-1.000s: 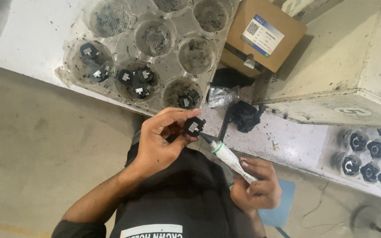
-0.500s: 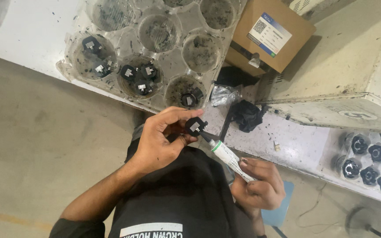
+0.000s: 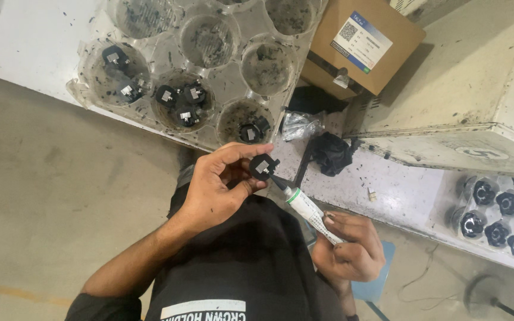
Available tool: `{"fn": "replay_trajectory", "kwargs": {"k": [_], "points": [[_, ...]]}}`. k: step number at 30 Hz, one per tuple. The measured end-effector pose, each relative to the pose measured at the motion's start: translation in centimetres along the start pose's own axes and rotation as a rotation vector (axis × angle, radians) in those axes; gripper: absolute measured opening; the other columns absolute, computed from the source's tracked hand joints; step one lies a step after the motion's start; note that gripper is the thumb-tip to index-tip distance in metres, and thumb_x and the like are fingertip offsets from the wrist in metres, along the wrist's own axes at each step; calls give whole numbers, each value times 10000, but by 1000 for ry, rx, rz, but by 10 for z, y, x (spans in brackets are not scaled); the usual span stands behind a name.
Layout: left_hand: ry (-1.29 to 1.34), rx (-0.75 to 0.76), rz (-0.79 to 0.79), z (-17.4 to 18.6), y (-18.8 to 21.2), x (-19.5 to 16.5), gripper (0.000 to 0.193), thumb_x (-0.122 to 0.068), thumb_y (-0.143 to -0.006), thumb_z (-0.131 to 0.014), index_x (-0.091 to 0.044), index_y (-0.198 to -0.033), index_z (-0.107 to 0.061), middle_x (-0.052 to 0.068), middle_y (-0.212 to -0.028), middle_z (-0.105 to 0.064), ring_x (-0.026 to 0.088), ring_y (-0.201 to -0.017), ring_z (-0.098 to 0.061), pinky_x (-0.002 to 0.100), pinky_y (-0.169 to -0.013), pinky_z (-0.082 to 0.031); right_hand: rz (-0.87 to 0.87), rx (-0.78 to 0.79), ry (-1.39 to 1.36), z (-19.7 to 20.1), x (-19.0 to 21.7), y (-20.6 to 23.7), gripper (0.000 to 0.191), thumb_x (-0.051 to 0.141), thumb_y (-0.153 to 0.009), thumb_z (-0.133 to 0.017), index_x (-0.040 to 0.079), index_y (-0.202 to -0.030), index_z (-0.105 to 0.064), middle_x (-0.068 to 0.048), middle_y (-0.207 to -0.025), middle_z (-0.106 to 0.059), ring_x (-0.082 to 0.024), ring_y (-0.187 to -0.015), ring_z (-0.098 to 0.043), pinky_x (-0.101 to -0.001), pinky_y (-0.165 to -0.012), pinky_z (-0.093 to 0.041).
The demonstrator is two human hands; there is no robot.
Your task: The person sits at a workbench applying adhesive from a tube onto black plastic plug components held in blister trays. They pick each component, squeeze adhesive onto it, place it back in the tray, and periodically reposition the trays; at the end they wipe the adhesive tube with a cloth.
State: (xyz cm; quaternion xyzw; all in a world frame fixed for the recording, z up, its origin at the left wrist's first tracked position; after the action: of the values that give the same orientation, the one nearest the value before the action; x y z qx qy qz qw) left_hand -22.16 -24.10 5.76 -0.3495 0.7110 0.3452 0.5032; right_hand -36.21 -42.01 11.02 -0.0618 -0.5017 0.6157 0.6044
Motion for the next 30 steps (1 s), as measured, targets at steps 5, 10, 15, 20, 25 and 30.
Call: {"fn": "replay_trajectory", "kwargs": {"k": [5,10,15,20,25,30], "points": [[-8,-8,-17,-2,0,5,544,222,-852,-597,-49,-1316,-684,13,-1139,-601,75,-972,-677,246,-897,-634,7,-17,-21,0,-4,0,489,-188,-741,-753,82,-691,-348,-134,-812,-682,-278,-772,-736,-357,-645,-635],[189,9,55,-5,-1,27,522,178,-891,-655,-30,-1370,-646,48,-1136,-687,86,-1010,-674,252,-913,-616,7,19,-7,1,-6,-1,461,-182,-723,-736,81,-704,-357,-158,-820,-690,-291,-777,-741,-359,-630,-627],[434,107,12,-14,-1,40,480,119,-941,-690,8,-1403,-620,82,-1258,-688,104,-1071,-651,270,-935,-578,-2,-26,45,3,-6,4,477,-124,-793,-800,60,-813,-360,-184,-861,-678,-331,-827,-742,-402,-681,-636],[495,156,41,-21,5,44,452,43,-965,-705,16,-1405,-603,99,-1326,-678,125,-1140,-659,301,-1004,-584,45,-143,-10,8,-11,8,453,-60,-811,-803,43,-833,-362,-208,-860,-646,-359,-830,-730,-438,-700,-675],[451,183,66,-25,7,51,447,-3,-980,-705,19,-1413,-599,116,-1431,-646,120,-1133,-647,301,-992,-575,75,-77,-26,7,-12,6,457,-177,-819,-727,64,-771,-341,-193,-798,-650,-340,-781,-736,-447,-674,-681],[500,200,75,-27,6,59,440,-57,-990,-700,-6,-1413,-594,136,-1446,-644,167,-1050,-698,335,-951,-609,20,-77,-28,7,-12,6,450,-172,-804,-731,61,-770,-347,-191,-813,-647,-339,-789,-726,-445,-690,-674]]}}
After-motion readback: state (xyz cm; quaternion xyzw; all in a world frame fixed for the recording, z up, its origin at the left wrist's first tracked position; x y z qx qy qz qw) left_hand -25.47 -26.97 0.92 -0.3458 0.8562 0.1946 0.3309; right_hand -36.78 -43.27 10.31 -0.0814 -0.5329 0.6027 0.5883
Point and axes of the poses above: each hand's wrist, its own y-axis away from the middle knuckle, its own z-axis out of the back of the hand, x = y × z, the point moved 6 cm from there along -y, towards the middle knuckle
